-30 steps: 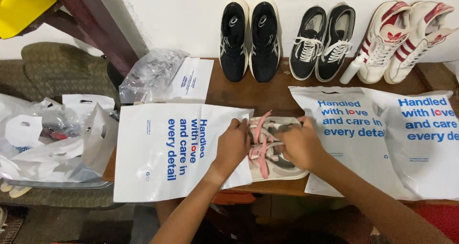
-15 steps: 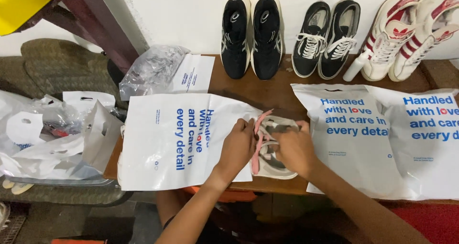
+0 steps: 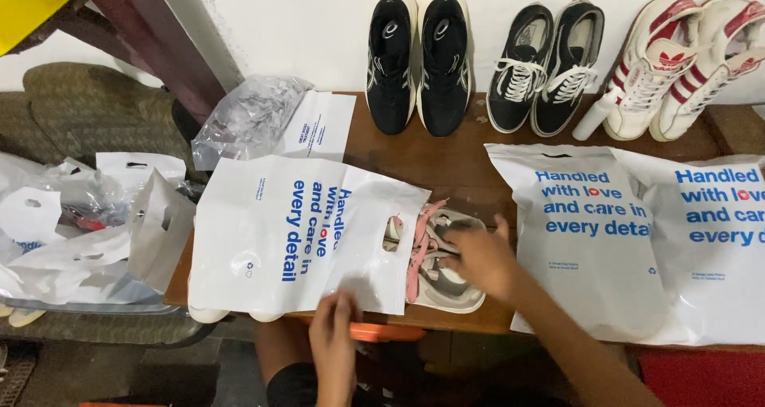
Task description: The person places a pair of white sneakers with pink laces into a white plastic bag printed with blue text, then seals the bag. The person then picks up a white spray bottle and sprays the surface of a second pair of white sneakers with black stripes.
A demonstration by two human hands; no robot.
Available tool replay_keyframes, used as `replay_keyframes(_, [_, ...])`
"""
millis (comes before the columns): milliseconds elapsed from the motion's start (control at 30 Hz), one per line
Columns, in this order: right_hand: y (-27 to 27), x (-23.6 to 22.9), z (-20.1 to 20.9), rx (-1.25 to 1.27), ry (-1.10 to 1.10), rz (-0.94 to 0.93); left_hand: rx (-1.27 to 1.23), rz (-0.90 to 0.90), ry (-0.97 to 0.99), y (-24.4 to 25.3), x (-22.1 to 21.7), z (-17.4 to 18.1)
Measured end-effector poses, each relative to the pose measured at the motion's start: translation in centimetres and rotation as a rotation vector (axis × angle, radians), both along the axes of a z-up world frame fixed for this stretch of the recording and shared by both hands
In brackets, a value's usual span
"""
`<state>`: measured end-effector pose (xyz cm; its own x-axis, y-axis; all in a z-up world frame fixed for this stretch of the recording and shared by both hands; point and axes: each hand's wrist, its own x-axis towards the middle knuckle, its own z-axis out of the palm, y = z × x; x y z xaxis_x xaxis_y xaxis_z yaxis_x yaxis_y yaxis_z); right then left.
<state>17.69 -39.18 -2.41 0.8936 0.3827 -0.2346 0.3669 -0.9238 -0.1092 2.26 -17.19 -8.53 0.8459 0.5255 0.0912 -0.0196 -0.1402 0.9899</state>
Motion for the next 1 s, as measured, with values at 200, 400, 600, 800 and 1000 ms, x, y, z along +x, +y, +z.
replay_keyframes(200, [-1.2, 10.4, 0.5, 0.53, 0.055, -0.088, -0.854, 0.211, 0.349, -1.8, -2.7, -6.0])
replay_keyframes(400, [1.2, 16.9, -5.8, 0.631, 0.605, -0.094, -0.838, 0.178, 0.401, -3.2, -1.2, -2.8])
replay_keyframes(600, [1.8, 16.5, -7.9, 0.652, 0.662, -0.004, -1.154, 0.203, 0.306, -3.5, 0.9, -0.2])
replay_keyframes(800, [1.2, 13.9, -7.1, 0.7, 0.502, -0.002, -0.992, 0.193, 0.391, -4.6, 2.2, 2.0])
replay_keyframes(1000, [-0.4, 10.6, -6.1, 0.825, 0.436, -0.233, -0.918, 0.121, 0.451, -5.7, 2.8, 6.2])
